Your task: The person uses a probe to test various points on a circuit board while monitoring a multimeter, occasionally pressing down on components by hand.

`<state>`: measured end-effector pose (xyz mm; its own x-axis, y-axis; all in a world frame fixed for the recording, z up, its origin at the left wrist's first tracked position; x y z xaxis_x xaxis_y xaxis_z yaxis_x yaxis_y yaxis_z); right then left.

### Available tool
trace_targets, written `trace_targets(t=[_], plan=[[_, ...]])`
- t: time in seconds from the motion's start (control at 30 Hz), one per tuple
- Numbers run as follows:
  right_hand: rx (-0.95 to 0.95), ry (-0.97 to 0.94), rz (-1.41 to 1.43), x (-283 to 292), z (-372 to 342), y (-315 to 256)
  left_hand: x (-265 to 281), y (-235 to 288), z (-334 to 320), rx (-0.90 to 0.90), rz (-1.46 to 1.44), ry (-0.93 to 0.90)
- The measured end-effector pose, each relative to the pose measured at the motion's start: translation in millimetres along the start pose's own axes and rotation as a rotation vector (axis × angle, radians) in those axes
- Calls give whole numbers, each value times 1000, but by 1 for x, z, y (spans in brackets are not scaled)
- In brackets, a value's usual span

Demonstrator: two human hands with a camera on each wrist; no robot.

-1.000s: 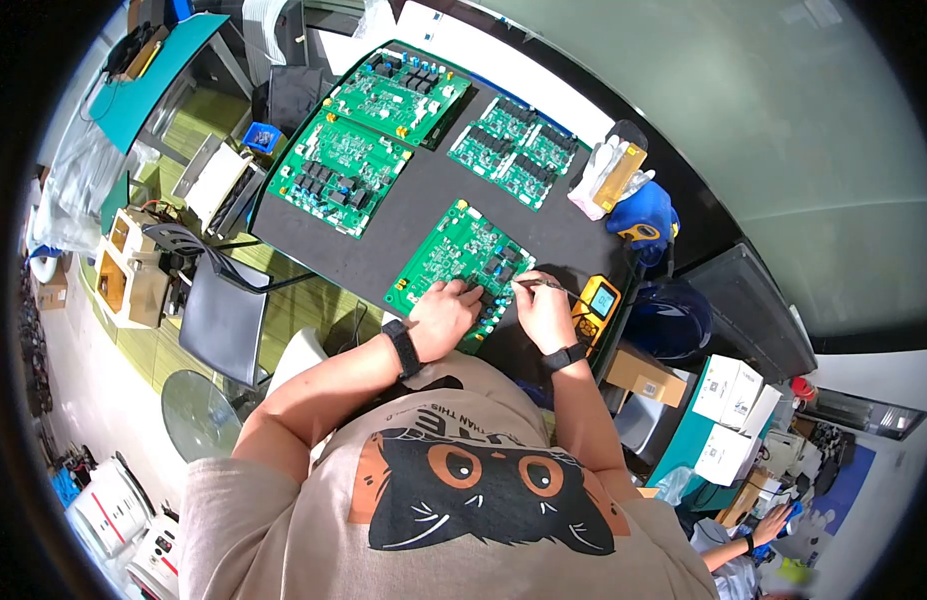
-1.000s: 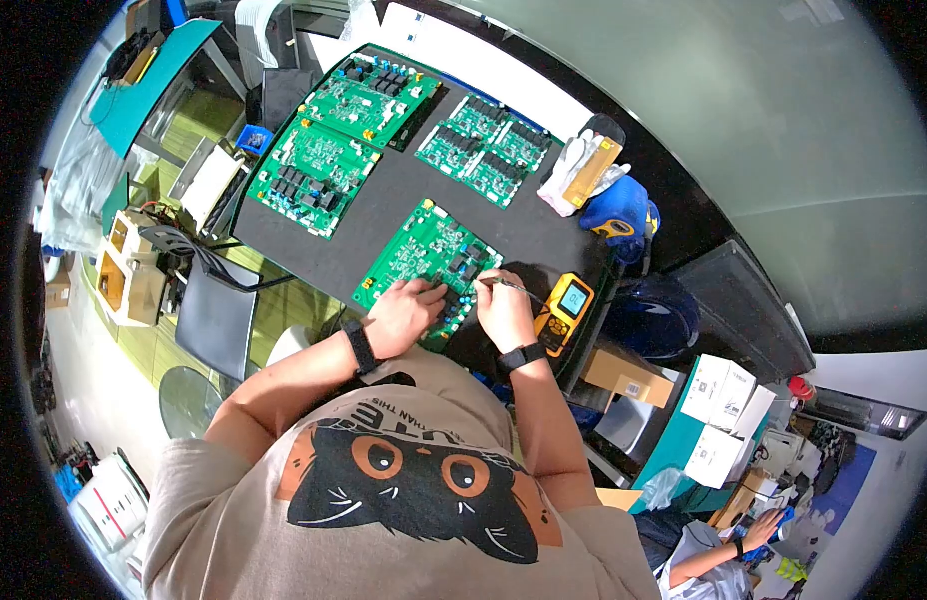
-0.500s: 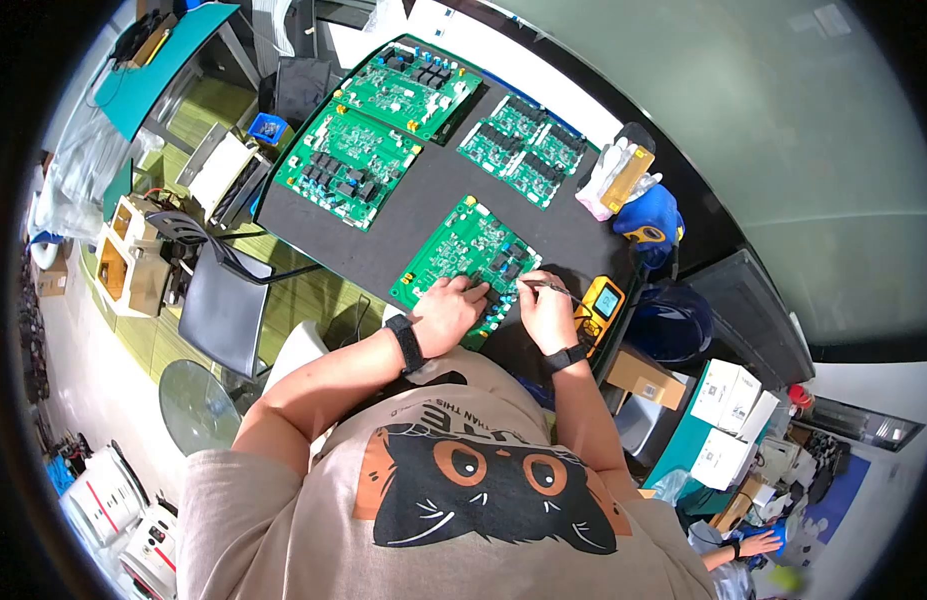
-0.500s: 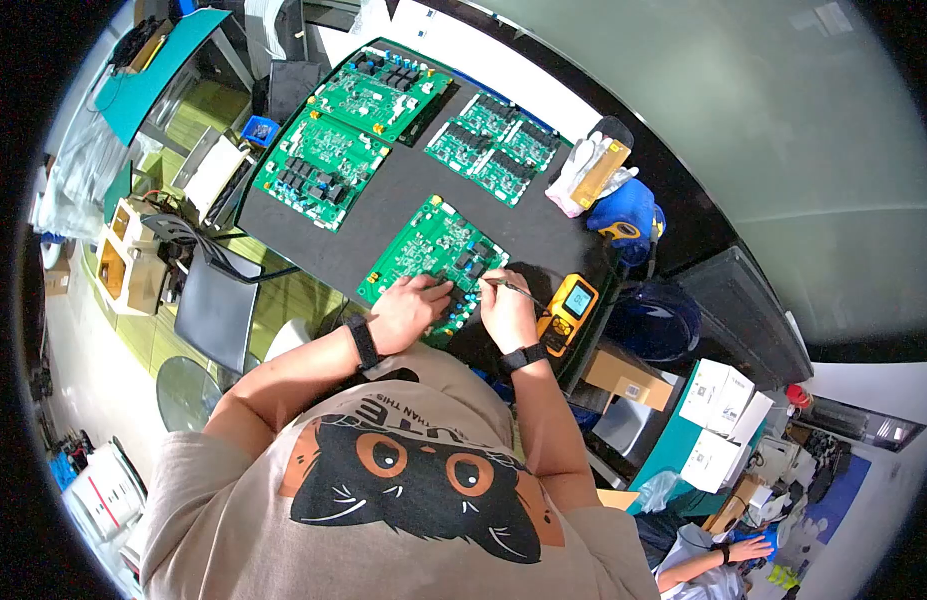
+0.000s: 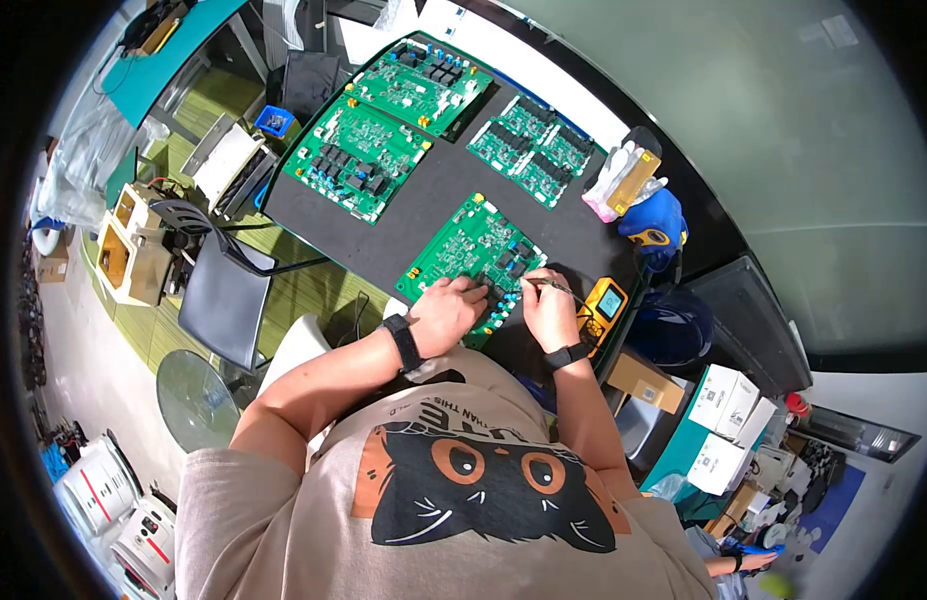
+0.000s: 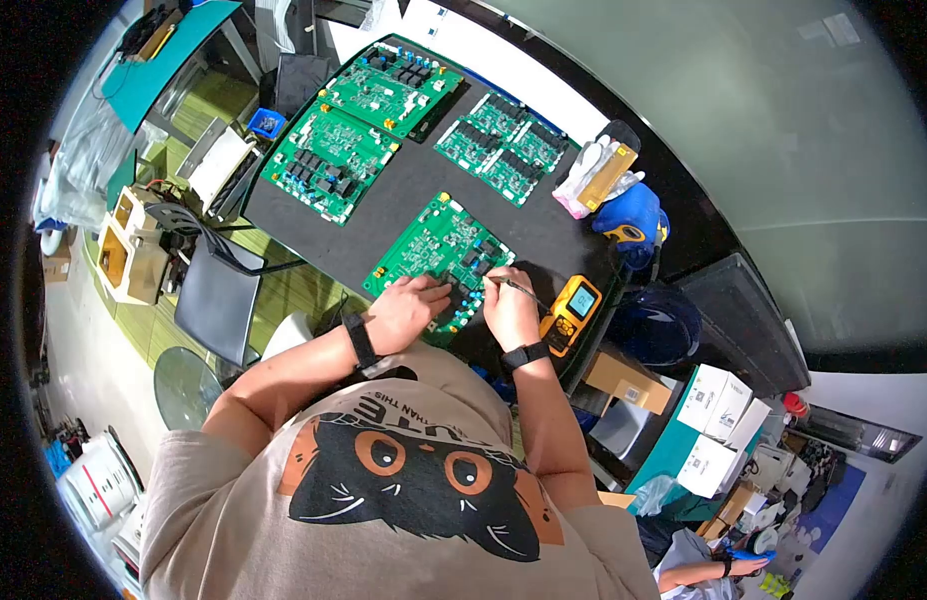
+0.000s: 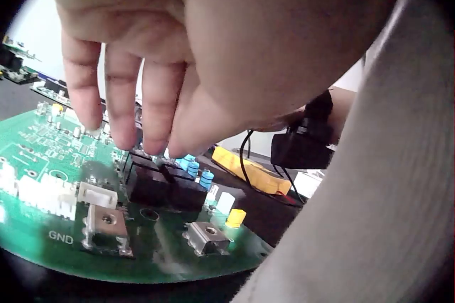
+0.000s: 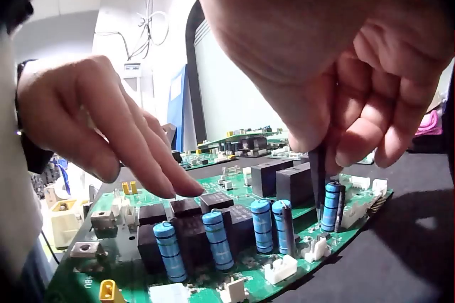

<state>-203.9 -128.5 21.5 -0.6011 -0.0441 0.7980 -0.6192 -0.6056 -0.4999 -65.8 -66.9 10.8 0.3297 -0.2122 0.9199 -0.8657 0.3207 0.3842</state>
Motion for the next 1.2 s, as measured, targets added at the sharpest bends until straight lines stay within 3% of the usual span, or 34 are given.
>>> trace_targets(t=[0.6,0.8,0.87,1.2], plan=[[-25,27,-22,0,3,7,-8,1,-2,-74,-12,-35],[-104,53,48,13,4,13,-5,1,-3,-65,-20,-19],[-239,86,122,17,-1,27,-2,0,-3,-62,-12,-25],[-208,47,174,12,3,31,1,2,0,-60,-44,-53]])
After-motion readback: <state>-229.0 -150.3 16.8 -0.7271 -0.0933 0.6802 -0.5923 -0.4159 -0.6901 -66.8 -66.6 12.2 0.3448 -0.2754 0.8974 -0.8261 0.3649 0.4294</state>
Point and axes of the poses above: each hand's wrist, its own z-axis towards the middle knuckle, its own x-axis out of the back of the hand, y = z × x, the point moved 9 cm from there along z, towards the middle knuckle, and after that the axes turned 13 degrees about x, right-handed, at the moved point
